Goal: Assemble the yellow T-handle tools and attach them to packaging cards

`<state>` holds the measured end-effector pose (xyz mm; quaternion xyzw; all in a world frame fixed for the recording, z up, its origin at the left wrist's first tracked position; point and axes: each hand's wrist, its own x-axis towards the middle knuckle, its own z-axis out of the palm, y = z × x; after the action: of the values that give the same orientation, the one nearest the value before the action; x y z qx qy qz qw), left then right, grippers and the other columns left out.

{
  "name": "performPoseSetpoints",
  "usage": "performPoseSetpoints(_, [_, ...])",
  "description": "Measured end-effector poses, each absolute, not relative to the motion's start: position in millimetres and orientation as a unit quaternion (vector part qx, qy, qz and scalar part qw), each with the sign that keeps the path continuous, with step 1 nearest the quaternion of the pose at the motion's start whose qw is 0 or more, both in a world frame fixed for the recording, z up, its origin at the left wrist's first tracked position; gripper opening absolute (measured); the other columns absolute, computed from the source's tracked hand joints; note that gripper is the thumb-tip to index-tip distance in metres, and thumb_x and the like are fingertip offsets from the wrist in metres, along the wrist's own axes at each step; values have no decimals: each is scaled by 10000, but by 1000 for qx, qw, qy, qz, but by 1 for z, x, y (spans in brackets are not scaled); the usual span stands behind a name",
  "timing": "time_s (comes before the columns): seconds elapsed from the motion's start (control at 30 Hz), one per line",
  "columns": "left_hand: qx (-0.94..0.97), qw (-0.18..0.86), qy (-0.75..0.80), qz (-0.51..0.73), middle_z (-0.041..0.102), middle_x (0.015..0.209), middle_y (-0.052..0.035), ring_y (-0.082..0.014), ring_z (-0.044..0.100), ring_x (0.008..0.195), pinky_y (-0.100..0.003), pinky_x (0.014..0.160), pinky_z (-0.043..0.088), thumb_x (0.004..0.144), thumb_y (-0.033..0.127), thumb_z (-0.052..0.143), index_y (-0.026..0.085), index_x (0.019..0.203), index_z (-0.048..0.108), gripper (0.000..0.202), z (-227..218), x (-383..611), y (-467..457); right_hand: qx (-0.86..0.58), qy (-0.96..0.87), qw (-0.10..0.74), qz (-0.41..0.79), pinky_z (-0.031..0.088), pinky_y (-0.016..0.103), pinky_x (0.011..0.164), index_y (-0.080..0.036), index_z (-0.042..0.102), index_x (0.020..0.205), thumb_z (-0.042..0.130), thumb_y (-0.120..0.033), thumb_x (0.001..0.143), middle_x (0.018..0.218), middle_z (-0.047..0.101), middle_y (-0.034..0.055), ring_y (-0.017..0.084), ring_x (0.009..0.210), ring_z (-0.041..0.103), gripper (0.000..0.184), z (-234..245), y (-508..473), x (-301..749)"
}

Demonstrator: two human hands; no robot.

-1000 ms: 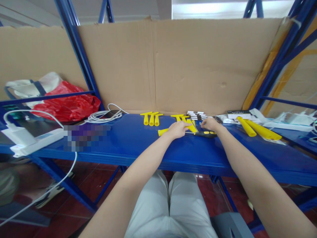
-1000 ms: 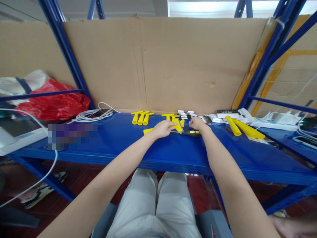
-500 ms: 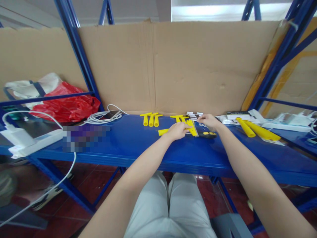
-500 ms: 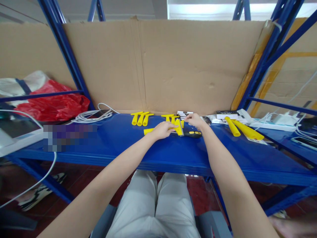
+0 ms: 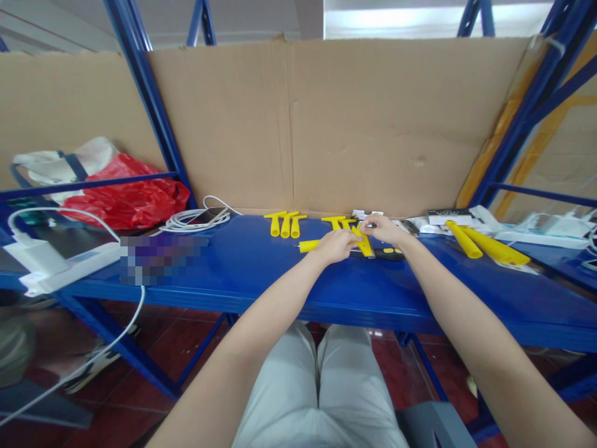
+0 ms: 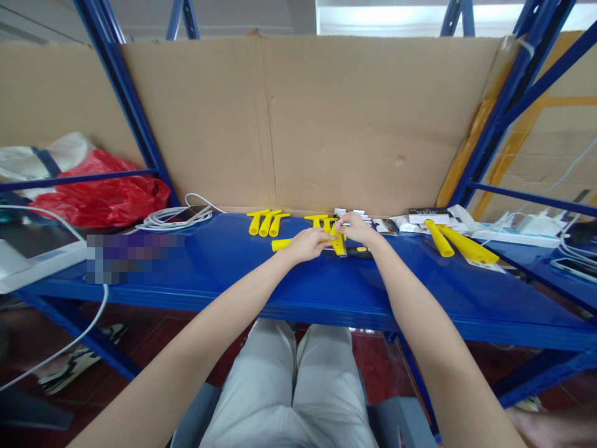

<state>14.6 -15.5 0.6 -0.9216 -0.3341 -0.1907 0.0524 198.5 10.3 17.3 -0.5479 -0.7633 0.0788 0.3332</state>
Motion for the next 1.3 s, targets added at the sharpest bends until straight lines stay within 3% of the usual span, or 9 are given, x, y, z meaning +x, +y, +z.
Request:
performPoseSetpoints(0.17, [-919,60,-347,-176,665,1184,-93,-225,618,1105,-328,935,482,939,204,453,240,1253,641,368,1,14,-17,-585,-750,303,56,448,279,888,-175,660,586,562,-87,684,795,716,49,197,893,641,164,17,10,193])
performPoseSetpoints(0.5, [-919,86,-348,-162,661,1169,-108,-242,617,1102,-335,926,484,952,237,426,221,1275,622,378,2,13,-16,-607,-644,422,196,466,308,837,-175,593,654,621,-156,672,810,682,31,182,858,615,38,10,6,186])
performPoseSetpoints(0.73, [-925,90,-332,-161,667,1123,-110,-245,629,1070,-344,895,495,941,200,422,234,1257,634,382,3,12,-19,-577,-621,475,236,458,325,866,-176,577,794,706,-163,604,917,656,29,171,892,599,230,5,13,197])
performPoseSetpoints(0.87, [-920,74,-336,-186,667,1154,-91,-227,620,1092,-339,924,486,936,196,441,235,1243,637,366,1,13,-16,-573,-611,493,234,451,332,888,-171,617,865,717,-213,647,981,675,56,180,943,602,243,5,14,202])
performPoseSetpoints(1.17, [-890,41,-375,-255,679,1159,-80,-210,622,1101,-336,941,488,919,181,482,196,1127,647,266,-1,9,-7,-592,-642,392,290,458,296,829,-187,707,705,714,-348,695,881,730,54,213,947,622,162,13,0,197])
performPoseSetpoints(1.3, [-886,48,-387,-250,618,1282,-105,-219,590,1170,-340,960,480,932,208,479,192,1247,558,325,-2,11,-9,-583,-637,396,313,467,286,791,-181,714,716,707,-380,708,868,732,74,208,926,633,199,13,-1,194])
